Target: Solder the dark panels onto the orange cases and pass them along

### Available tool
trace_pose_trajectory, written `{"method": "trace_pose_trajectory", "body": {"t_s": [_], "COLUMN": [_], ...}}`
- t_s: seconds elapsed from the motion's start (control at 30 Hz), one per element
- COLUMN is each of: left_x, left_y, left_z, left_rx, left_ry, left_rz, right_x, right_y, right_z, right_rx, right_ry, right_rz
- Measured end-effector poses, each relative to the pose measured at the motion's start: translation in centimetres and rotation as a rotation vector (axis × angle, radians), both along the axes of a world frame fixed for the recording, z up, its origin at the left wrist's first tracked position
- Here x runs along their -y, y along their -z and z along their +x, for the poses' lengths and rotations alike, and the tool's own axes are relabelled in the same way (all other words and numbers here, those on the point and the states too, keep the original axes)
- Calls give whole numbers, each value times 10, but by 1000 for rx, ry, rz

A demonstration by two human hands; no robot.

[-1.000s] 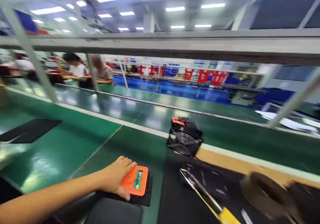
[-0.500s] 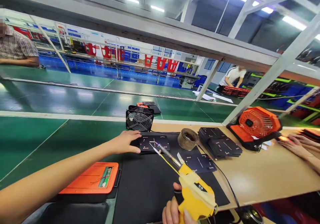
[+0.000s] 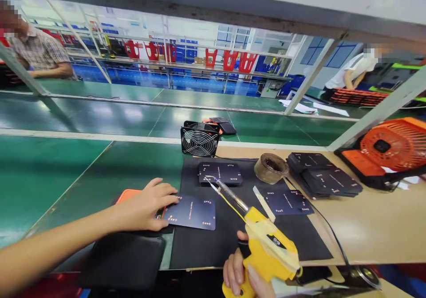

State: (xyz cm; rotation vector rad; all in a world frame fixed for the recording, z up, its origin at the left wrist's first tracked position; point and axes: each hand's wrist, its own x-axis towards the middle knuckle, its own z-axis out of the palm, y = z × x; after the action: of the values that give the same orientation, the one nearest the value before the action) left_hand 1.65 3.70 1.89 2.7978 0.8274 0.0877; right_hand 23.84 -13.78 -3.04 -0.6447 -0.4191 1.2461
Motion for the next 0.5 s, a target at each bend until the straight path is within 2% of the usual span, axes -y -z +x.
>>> {"method": "trace_pose_trajectory", "body": {"t_s": [0.1, 0.23, 0.4, 0.5], "left_x": [11, 15, 15, 11], "left_y": [6, 3, 4, 7], "left_z": [-25, -41, -43, -39], "left_rx": [7, -24, -108, -24], "left_ry": [-125, -320, -287, -291], "left_rz": [-59, -69, -49, -28], "right_x": [-4, -4, 0, 2], "right_y": [1, 3, 7, 9], "right_z": [-9, -16, -15, -15], "right_rx": [-50, -45, -34, 24], "right_ry": [-20, -36, -20, -15], "right_rz": [0, -18, -13, -14]}}
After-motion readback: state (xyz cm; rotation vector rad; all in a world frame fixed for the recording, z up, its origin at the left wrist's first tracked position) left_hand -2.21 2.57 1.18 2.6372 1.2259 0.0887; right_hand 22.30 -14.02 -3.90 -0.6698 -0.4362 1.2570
